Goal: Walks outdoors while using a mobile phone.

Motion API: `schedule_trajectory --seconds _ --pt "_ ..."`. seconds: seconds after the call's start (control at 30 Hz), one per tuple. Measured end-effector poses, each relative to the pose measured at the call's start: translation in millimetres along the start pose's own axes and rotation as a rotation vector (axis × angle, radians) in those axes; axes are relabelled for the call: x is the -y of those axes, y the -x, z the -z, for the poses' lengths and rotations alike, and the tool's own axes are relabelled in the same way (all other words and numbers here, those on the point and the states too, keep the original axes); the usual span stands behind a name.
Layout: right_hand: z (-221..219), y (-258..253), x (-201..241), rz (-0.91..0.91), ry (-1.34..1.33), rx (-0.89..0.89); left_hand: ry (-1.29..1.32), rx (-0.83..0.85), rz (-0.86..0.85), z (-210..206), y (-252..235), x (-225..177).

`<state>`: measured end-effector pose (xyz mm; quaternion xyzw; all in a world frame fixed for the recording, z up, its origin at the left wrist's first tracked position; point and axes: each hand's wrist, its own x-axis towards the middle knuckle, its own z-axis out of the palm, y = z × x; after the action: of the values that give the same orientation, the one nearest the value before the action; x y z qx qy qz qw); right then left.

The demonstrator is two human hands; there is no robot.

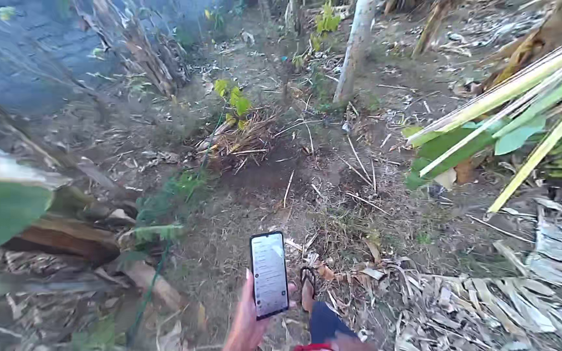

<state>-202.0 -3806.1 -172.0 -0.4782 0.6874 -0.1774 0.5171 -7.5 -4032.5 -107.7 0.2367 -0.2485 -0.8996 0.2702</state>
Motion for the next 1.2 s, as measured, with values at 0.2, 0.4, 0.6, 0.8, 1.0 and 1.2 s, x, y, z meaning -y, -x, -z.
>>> schedule_trajectory --seconds 0.2,0.4,0.6,0.8,1.0,1.2 --pt "146.1 -111.4 -72.5 0.090 0.108 -0.162 0.098 -0.031 -0.024 -55.8 -167.0 -61.0" --pt "236.1 -156.0 35.1 0.654 -0.489 0.130 0.116 0.123 -0.079 -112.5 -306.8 -128.2" --pt "306.3 -239.3 -8.9 0.217 -0.648 0.157 0.136 0.254 -0.039 -125.9 -455.2 -173.1" --pt "413.7 -365.9 -52.0 -0.301 0.191 0.030 0.115 0.328 0.042 -127.9 -635.9 -222.4" --pt "520.8 -443.5 -16.1 -0.173 0.055 -0.150 0.065 0.374 0.135 -185.3 -777.2 -281.3" --pt "604.5 -451.6 25.1 0.080 -0.606 -0.331 0.055 0.493 0.238 -254.6 -885.5 -299.2"
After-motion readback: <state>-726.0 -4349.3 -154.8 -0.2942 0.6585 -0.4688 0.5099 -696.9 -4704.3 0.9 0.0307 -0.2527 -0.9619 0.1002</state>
